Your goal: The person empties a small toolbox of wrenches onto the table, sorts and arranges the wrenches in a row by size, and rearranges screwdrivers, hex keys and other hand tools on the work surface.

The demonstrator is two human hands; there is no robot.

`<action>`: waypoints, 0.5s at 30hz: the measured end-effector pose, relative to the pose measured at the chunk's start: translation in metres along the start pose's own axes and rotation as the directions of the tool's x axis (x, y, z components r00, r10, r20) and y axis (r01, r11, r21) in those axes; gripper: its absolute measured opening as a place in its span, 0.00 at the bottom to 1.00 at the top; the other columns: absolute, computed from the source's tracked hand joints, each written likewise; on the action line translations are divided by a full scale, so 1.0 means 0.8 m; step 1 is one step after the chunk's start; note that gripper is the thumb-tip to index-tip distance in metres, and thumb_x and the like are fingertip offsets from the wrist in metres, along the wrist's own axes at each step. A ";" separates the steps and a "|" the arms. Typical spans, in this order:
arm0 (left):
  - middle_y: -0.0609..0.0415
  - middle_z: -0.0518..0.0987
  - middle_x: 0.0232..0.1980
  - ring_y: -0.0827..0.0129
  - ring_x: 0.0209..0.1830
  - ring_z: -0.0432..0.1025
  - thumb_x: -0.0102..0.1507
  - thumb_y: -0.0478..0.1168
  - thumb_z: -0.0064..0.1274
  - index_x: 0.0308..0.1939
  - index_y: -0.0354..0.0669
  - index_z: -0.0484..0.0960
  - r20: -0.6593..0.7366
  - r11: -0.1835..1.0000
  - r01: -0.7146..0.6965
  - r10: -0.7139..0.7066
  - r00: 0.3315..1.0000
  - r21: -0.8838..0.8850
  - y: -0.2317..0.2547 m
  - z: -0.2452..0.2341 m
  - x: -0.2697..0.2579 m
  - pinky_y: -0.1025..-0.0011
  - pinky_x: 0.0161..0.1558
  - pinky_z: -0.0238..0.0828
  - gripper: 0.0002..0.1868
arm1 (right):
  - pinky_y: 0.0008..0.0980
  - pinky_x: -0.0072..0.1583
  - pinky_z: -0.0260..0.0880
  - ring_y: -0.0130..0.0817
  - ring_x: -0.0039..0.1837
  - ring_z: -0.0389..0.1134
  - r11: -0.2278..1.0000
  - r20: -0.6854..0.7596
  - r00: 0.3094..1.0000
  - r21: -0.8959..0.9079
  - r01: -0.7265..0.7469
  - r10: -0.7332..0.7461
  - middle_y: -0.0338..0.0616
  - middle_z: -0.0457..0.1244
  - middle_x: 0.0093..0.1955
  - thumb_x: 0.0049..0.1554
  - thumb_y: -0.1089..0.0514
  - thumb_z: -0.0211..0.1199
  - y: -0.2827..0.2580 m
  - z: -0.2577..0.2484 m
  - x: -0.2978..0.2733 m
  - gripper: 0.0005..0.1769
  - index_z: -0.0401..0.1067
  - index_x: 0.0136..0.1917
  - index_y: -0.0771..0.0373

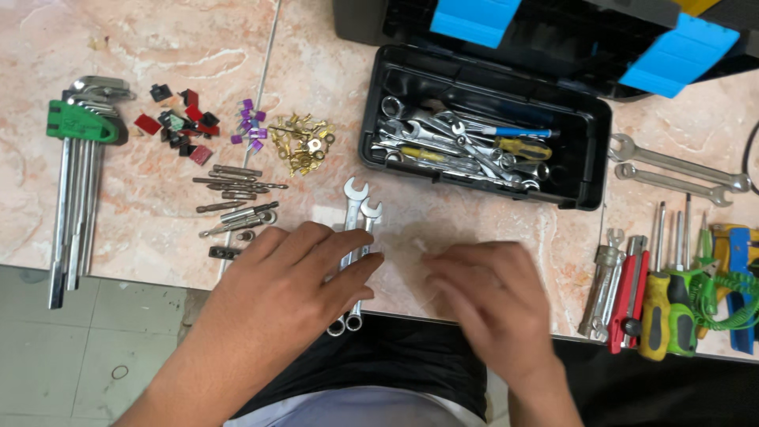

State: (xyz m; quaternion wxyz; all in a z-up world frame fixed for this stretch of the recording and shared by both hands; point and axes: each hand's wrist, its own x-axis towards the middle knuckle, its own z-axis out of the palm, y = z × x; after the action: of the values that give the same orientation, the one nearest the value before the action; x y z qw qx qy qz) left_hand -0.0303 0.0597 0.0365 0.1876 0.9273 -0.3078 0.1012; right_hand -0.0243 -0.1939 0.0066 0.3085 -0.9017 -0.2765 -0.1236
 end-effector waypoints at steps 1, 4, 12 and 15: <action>0.59 0.80 0.53 0.65 0.48 0.72 0.59 0.42 0.57 0.51 0.45 0.85 -0.026 0.999 -0.007 0.006 1.000 -0.045 0.001 -0.006 0.005 0.65 0.43 0.66 0.17 | 0.35 0.55 0.67 0.38 0.55 0.69 0.997 -0.062 0.997 -0.060 -0.044 0.040 0.40 0.70 0.52 0.55 0.60 0.73 0.010 -0.011 0.005 0.11 0.81 0.53 0.58; 0.61 0.81 0.50 0.67 0.47 0.72 0.59 0.40 0.57 0.52 0.46 0.87 -0.103 0.998 -0.052 0.048 0.993 -0.038 -0.014 -0.017 0.030 0.66 0.40 0.63 0.17 | 0.35 0.53 0.65 0.38 0.52 0.66 0.940 -0.158 0.981 -0.305 -0.155 0.111 0.41 0.70 0.53 0.61 0.61 0.73 0.029 -0.047 0.021 0.09 0.83 0.56 0.58; 0.51 0.83 0.29 0.58 0.34 0.80 0.57 0.39 0.63 0.31 0.50 0.88 -0.075 0.990 -0.043 0.054 0.996 0.136 -0.042 0.043 0.172 0.61 0.34 0.76 0.01 | 0.44 0.55 0.58 0.39 0.43 0.68 0.809 0.112 0.947 -0.555 -0.192 0.302 0.34 0.72 0.41 0.54 0.48 0.73 0.084 -0.069 0.102 0.07 0.85 0.44 0.49; 0.46 0.84 0.32 0.54 0.35 0.81 0.58 0.46 0.65 0.32 0.45 0.88 0.140 0.992 0.072 -0.086 0.986 0.103 -0.036 0.062 0.202 0.59 0.33 0.77 0.10 | 0.45 0.58 0.56 0.38 0.41 0.68 0.809 0.208 0.893 -0.539 -0.235 0.398 0.34 0.72 0.39 0.49 0.44 0.73 0.093 -0.065 0.120 0.09 0.86 0.41 0.46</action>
State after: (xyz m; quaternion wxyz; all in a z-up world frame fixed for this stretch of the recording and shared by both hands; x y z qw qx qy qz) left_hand 0.1181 -0.0256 0.0320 0.1231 0.9517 -0.2780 0.0414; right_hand 0.0942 -0.2347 0.0483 0.0329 -0.9918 -0.1236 0.0067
